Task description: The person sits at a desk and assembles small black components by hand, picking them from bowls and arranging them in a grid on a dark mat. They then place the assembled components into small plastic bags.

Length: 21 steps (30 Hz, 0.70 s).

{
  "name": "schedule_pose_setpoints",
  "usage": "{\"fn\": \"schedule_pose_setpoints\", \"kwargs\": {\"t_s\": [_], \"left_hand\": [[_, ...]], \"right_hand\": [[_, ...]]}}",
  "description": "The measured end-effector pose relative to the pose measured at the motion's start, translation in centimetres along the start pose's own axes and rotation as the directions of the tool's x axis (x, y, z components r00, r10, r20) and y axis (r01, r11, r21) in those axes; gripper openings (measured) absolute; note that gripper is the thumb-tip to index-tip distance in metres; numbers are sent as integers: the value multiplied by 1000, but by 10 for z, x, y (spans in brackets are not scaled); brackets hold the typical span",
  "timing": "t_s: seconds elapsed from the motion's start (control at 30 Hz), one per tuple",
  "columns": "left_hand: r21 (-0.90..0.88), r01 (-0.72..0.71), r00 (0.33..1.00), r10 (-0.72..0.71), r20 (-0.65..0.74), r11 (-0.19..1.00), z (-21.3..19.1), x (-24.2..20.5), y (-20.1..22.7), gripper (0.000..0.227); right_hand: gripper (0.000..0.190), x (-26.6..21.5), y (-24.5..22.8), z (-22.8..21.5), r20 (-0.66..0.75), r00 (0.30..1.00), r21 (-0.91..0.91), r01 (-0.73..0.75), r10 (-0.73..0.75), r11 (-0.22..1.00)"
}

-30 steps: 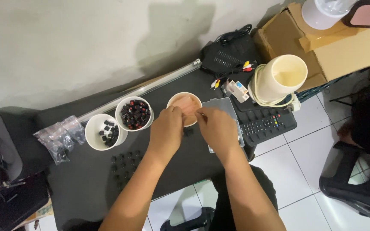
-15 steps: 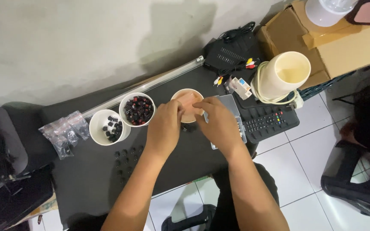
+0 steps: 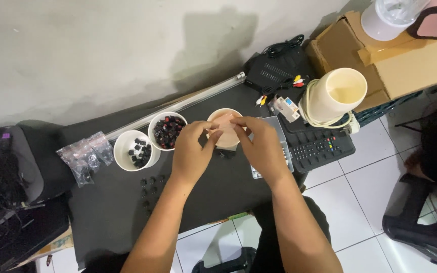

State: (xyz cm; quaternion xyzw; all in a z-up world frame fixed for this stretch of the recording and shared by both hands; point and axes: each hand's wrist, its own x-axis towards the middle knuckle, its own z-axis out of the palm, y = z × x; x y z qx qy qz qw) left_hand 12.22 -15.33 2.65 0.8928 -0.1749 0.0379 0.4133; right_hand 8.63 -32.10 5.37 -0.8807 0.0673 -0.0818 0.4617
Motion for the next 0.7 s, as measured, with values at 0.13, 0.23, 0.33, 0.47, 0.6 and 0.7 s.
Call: {"fn": "schedule_pose_setpoints", "kwargs": {"t_s": [0.13,0.23,0.33,0.47,0.6,0.7], "left_hand": [[-62,28,998,-31,-53,998,-7,-3,7,21],[-131,41,995,-52,-84,991,-14,-8,10,16],[-146,35,990,-54,-129,989,-24,-18,11,20],[-265,103,972,-153,-179,959,-43,-39,3,25],[-401,209,925,-313,-215,892,-70,-72,-7,21],[-469,269,891,-402,-211,841,-91,-100,-26,19]], "right_hand": [[15,-3,3,5,-60,996,94,74,-69,993],[15,-5,5,9,-101,986,162,150,-135,975],[16,-8,1,16,-127,971,194,222,-200,955],[16,-16,-15,25,78,994,300,54,-81,952],[19,-35,-46,41,275,953,396,9,-128,918],[14,-47,-56,57,466,873,444,-93,-142,891]]}}
